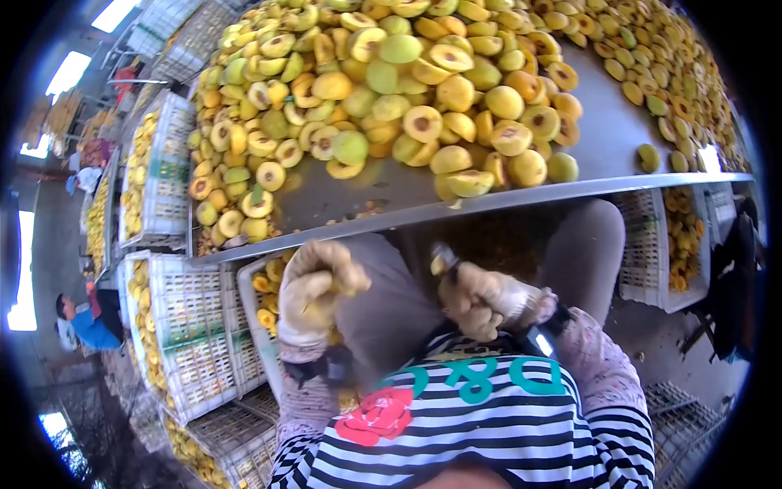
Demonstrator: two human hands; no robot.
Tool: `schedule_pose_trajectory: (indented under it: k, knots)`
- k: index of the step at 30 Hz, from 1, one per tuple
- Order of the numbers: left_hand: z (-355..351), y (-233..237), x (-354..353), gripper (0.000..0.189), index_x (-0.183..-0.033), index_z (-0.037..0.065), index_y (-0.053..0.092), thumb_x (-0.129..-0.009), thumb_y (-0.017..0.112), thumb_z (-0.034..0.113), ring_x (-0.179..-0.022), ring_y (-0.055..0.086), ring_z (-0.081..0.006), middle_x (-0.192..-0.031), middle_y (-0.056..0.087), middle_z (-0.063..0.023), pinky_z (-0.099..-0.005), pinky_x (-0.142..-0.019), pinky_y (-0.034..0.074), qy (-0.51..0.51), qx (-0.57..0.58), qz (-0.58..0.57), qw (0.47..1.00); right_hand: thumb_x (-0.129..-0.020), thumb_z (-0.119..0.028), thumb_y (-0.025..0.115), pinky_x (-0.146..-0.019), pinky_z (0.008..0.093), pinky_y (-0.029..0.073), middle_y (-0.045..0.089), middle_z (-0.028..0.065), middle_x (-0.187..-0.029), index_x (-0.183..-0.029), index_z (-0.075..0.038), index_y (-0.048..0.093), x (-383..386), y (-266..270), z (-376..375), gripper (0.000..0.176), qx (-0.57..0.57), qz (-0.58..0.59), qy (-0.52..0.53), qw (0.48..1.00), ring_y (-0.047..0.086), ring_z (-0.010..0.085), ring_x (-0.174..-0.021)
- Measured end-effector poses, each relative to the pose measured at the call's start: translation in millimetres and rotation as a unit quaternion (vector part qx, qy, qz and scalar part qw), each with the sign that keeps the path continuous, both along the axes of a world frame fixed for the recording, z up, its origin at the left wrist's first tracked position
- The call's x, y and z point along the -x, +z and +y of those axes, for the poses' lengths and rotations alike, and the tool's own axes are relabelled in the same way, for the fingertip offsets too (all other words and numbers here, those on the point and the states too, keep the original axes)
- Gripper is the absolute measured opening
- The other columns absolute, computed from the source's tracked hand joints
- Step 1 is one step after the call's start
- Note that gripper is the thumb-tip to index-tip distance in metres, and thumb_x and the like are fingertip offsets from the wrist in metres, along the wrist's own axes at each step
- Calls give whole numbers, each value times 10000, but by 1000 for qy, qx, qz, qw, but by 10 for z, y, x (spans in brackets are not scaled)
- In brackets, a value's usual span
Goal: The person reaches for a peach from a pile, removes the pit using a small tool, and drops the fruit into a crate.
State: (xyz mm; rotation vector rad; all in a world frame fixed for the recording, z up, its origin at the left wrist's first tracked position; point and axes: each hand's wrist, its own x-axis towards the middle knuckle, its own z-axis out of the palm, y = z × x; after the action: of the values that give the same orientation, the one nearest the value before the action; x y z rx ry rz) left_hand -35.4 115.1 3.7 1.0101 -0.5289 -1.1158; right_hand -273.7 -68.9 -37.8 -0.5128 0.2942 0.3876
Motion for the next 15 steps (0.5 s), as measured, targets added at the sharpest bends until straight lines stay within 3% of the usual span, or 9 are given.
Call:
schedule_pose_trajectory:
  k: [1,3,6,7,8,9,10,13,15]
  knots:
    - [245,162,-201,273,-1075,-26,650,-845,566,95,-836,684,-264,-1000,700,-156,-387,-799,572,-64,-67,-77,993,-969,-645,504,-400,276,267,346,-33,-529,-826,-139,491,-8,61,52,526,79,50,-128,987,313,108,-406]
    - [514,436,-509,228,-1025,-35,693,-884,603,121,-862,677,-196,-1004,718,-146,-324,-787,554,-121,-204,-291,927,-984,-606,517,-410,259,264,357,-31,-568,-886,-147,495,-39,-121,6,469,124,188,-163,960,306,102,-422]
    - [629,449,-913,223,-960,-44,731,-900,598,124,-845,657,-137,-936,739,-104,-298,-754,533,85,-257,-343,900,-994,-594,506,-412,256,251,337,-34,-565,-883,-153,495,-59,-73,94,455,116,200,-180,956,292,98,-422]
    - [612,404,-1036,228,-962,-42,736,-900,596,128,-805,648,-126,-893,745,-90,-308,-737,530,111,-309,-419,847,-999,-590,500,-410,256,249,332,-35,-560,-882,-155,494,-64,-12,121,451,147,185,-175,956,288,98,-417]
    - [555,329,-1018,259,-970,4,752,-904,606,207,-734,688,-200,-824,743,-126,-356,-722,539,96,-452,-524,715,-1003,-586,494,-409,257,248,327,-36,-556,-881,-156,494,-79,24,143,447,177,169,-172,954,284,98,-413]
    - [670,-122,-1194,311,-995,53,757,-903,607,309,-741,706,-331,-806,723,-181,-423,-736,544,72,-449,-667,590,-1008,-582,486,-408,258,248,325,-36,-553,-880,-155,491,-66,13,144,446,160,180,-175,955,281,99,-408]
    - [579,-274,-1157,386,-990,74,755,-899,587,410,-854,689,-405,-875,716,-217,-461,-796,541,9,-527,-660,535,-1014,-579,477,-406,259,248,322,-36,-550,-879,-154,488,-22,-21,122,446,142,191,-178,955,279,99,-404]
    - [642,-1473,-1343,549,-1282,114,651,-884,609,489,-1161,627,-376,-1254,644,-248,-468,-969,506,-2,-645,-573,506,-1029,-577,439,-391,275,254,321,-33,-537,-880,-152,493,67,-29,138,453,181,189,-196,945,289,103,-387]
    - [589,-1843,-1247,830,-1562,179,322,-877,612,546,-1498,246,-383,-1632,244,-182,-653,-1085,366,64,-643,-578,499,-1042,-557,416,-384,279,271,345,-27,-524,-906,-142,508,113,-47,135,446,171,211,-204,940,301,112,-367]
